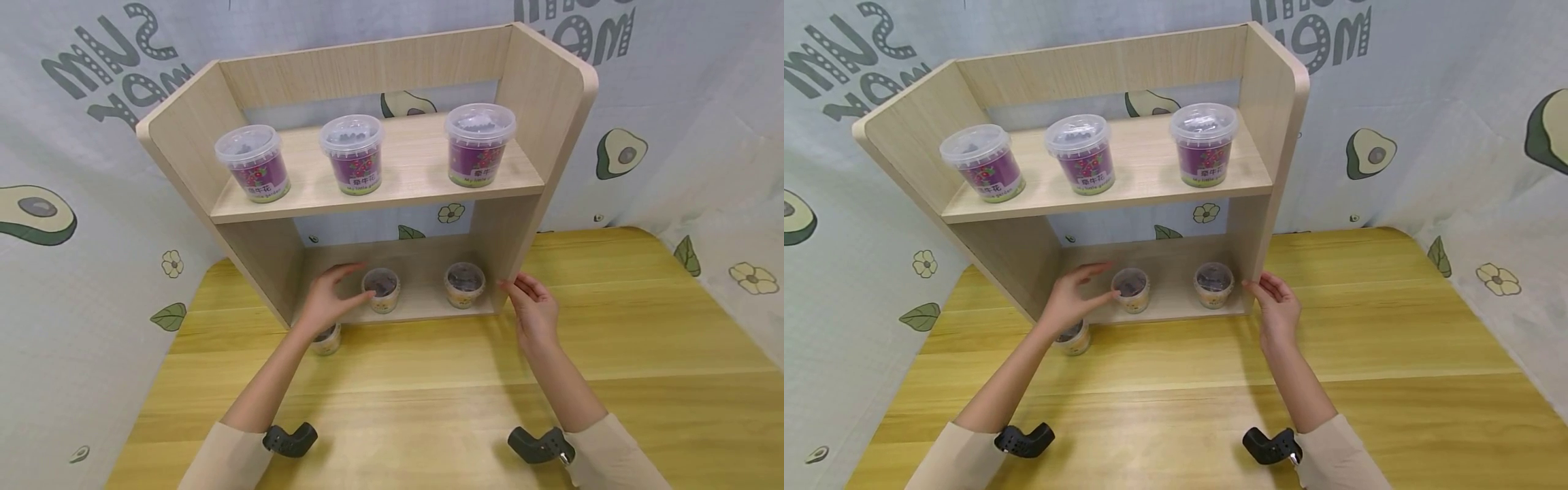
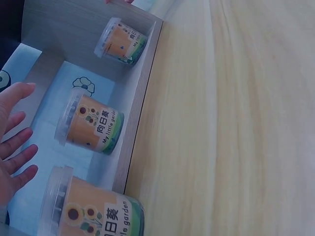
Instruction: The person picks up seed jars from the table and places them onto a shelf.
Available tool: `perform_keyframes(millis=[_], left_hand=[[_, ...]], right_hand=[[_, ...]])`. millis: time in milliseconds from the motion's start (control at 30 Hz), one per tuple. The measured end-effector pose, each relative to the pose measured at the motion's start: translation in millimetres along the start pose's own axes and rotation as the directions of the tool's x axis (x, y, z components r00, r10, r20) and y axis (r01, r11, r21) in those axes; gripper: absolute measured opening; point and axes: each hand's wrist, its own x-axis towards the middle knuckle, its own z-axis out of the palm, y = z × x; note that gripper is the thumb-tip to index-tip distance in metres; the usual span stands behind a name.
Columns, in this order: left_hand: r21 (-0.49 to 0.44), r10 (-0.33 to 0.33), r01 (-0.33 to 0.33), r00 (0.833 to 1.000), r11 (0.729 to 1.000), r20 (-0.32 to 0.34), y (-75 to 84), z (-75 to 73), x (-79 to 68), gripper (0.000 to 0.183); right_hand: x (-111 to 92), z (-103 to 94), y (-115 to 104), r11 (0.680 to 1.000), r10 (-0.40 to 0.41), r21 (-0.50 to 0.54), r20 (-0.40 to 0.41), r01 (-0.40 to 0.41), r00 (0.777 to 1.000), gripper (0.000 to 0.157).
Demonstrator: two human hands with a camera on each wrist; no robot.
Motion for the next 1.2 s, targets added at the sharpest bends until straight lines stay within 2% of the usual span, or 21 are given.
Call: perform_keyframes(millis=[367,700,867,1100,1200], left_hand=[[0.023,-0.039,0.04,0.999,0.999,-0.024,-5.2,-6.3,-16.9,0.049],[0.025,-0.06,0.059,0.998,0.998,0.01,-11.3,-8.6,-27.9,0.05],[0.052,-0.042,0.04,0.998,0.998,0.038,-16.6,-9.4,-37.7,0.05],[0.089,-0.012,0.01,1.0,0.996,0.026,-20.1,-11.8,-48.5,0.05],[0.094,-0.025,0.022,0.999,0.995,0.028,-20.7,-14.0,-52.3,0.051]], right_hand=[[1,0.3,-1,1.0,-0.004,-0.001,-0.002,0.004,1.0,0.025],[2,-2.2,1,1.0,0.002,-0.022,0.004,-0.002,1.0,0.024],[3,-2.1,2,1.0,-0.003,-0.012,-0.006,0.003,1.0,0.024],[3,-2.6,2,1.0,0.01,0.005,-0.015,-0.01,1.0,0.026],[3,-2.6,2,1.0,0.01,0.001,-0.014,-0.01,1.0,0.025]])
